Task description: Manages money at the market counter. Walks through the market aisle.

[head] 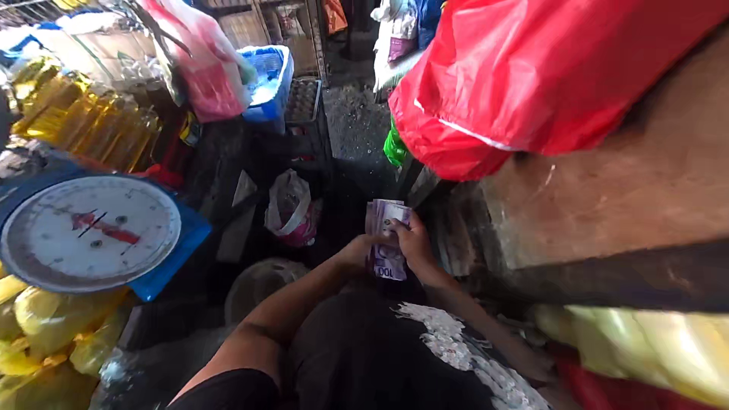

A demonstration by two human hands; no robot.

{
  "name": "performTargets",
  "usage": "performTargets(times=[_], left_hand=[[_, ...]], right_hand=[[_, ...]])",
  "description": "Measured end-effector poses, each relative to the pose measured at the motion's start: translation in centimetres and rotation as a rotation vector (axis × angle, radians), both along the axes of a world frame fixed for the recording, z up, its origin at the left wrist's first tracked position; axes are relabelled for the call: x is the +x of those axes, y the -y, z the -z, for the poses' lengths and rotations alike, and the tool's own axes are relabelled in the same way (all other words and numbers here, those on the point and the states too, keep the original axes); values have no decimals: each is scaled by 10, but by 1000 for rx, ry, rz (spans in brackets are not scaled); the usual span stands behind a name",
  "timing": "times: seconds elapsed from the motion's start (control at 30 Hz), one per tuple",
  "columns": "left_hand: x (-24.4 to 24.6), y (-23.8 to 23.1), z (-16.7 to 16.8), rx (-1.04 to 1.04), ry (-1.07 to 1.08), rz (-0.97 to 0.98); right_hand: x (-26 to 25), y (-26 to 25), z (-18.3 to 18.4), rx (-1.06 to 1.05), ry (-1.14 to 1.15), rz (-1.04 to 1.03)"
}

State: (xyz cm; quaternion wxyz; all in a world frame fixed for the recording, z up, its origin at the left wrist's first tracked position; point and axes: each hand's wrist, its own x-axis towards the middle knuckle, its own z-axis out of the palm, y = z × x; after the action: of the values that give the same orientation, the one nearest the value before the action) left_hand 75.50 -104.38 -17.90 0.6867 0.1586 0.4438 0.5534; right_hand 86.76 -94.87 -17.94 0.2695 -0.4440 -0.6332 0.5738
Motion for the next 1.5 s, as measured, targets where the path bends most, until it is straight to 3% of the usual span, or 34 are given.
performTargets(times=[0.1,0.27,0.37,0.5,0.67,0.9,1.13,1.27,1.5], left_hand=[[-32,-62,-1,-160,-143,-72],[-150,-186,30,-119,-263,-169],[-215,-247,25,-104,-232,-222],[-297,-319,3,-126,-171,-344],[-379,-390,-3,-142,-231,-391],[-474,-496,27,-235,-111,-600],[-563,-630,38,-358,-138,-714],[-604,-698,14,-363,-186,-679],[-667,-777,9,-323,-143,-636]], right_hand=[[-40,-48,8,-13,-66,53],[-130,-148,8,7,18,32],[-193,-210,20,-4,80,113],[-268,-289,16,20,-48,156],[-356,-373,5,-86,-83,64],[-476,-533,38,-302,-4,-120],[-551,-693,43,-377,-74,-291],[-567,-774,17,-451,-64,-340],[-642,-845,13,-547,-109,-382]])
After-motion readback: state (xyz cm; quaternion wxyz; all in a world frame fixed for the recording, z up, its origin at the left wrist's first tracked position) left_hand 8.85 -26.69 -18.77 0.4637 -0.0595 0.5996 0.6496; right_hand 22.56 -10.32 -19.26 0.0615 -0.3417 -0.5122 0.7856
